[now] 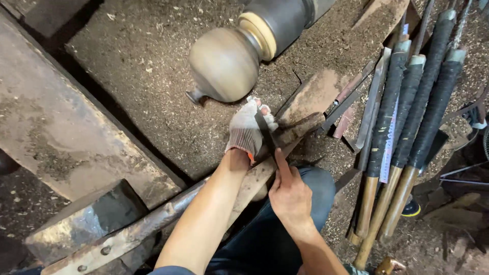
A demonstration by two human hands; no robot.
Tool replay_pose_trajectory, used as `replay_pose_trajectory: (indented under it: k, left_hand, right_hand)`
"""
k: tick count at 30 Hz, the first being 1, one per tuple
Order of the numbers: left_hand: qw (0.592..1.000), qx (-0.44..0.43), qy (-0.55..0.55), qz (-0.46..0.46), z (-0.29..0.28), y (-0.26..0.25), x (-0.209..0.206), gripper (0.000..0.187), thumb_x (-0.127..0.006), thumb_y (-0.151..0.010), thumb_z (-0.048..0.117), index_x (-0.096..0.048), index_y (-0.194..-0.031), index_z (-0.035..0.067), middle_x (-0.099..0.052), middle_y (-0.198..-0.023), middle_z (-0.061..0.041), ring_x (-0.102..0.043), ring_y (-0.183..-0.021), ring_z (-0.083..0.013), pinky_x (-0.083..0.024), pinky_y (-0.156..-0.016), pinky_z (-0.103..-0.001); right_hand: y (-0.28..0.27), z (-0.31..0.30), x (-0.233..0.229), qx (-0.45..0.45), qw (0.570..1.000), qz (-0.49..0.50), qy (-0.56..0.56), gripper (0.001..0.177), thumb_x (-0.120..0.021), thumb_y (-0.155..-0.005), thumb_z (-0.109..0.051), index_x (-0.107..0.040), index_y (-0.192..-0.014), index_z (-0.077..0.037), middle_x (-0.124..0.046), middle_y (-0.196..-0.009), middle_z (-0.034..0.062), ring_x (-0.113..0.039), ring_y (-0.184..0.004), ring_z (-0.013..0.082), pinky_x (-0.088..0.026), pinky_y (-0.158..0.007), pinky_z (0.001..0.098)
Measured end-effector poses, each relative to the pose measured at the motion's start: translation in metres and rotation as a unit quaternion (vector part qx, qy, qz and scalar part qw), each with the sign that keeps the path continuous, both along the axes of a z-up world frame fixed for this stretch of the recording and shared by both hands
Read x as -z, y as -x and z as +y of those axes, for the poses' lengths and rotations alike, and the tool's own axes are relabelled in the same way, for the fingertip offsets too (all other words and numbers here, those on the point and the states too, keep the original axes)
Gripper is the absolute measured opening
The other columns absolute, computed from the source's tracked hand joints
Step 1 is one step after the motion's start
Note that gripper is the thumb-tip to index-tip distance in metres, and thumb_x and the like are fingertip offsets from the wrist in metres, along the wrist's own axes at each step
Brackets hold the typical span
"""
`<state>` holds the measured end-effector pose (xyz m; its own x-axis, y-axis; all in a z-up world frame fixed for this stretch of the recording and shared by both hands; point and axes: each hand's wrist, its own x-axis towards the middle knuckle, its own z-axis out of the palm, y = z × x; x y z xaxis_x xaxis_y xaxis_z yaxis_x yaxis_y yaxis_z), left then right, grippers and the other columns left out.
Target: The person shapes a wooden vase on a lathe using a chisel and then smooths the surface with an angle grinder. They refine the neck and body of the vase while it spins, then switch to a power tool to finish the surface.
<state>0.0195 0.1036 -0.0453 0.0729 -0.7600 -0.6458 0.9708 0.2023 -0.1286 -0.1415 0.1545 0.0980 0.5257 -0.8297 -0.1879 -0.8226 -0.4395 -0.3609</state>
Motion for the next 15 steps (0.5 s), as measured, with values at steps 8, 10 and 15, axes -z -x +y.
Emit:
replay_pose_trajectory:
  k: [8, 10, 15]
  left_hand:
    - [0.981, -0.013, -0.168, -0.097, 0.003, 0.007, -0.015, 0.010, -0.057, -0.098, 0.024, -0.058, -0.097, 0.014, -0.059, -0.072, -0.004, -0.054, -0.055, -0.0209, -0.051, -0.051, -0.041]
    - [0.970, 0.000, -0.173, -0.170, 0.004, 0.016, 0.003, 0.013, -0.059, -0.099, 0.023, -0.060, -0.094, 0.011, -0.059, -0.072, -0.004, -0.054, -0.055, -0.0199, -0.048, -0.050, -0.039]
    - [0.951, -0.042, -0.182, -0.245, 0.002, 0.023, 0.008, 0.019, -0.062, -0.099, 0.022, -0.064, -0.089, 0.006, -0.063, -0.073, -0.002, -0.055, -0.057, -0.0142, -0.046, -0.050, -0.030]
  right_hand:
    - [-0.005, -0.006, -0.002, -0.002, 0.998, -0.029, -0.051, 0.055, -0.060, -0.093, -0.006, -0.055, -0.147, -0.019, -0.073, -0.109, 0.0206, -0.071, -0.092, 0.0423, -0.057, -0.076, 0.0502]
    - [-0.005, -0.008, -0.003, 0.011, 0.996, -0.042, -0.081, 0.053, -0.060, -0.094, -0.007, -0.056, -0.146, -0.018, -0.072, -0.114, 0.0216, -0.070, -0.099, 0.0421, -0.057, -0.080, 0.0482]
    - [-0.005, -0.013, -0.006, 0.069, 0.984, -0.025, -0.161, 0.049, -0.060, -0.095, -0.010, -0.060, -0.143, -0.020, -0.071, -0.120, 0.0211, -0.069, -0.113, 0.0387, -0.057, -0.091, 0.0426]
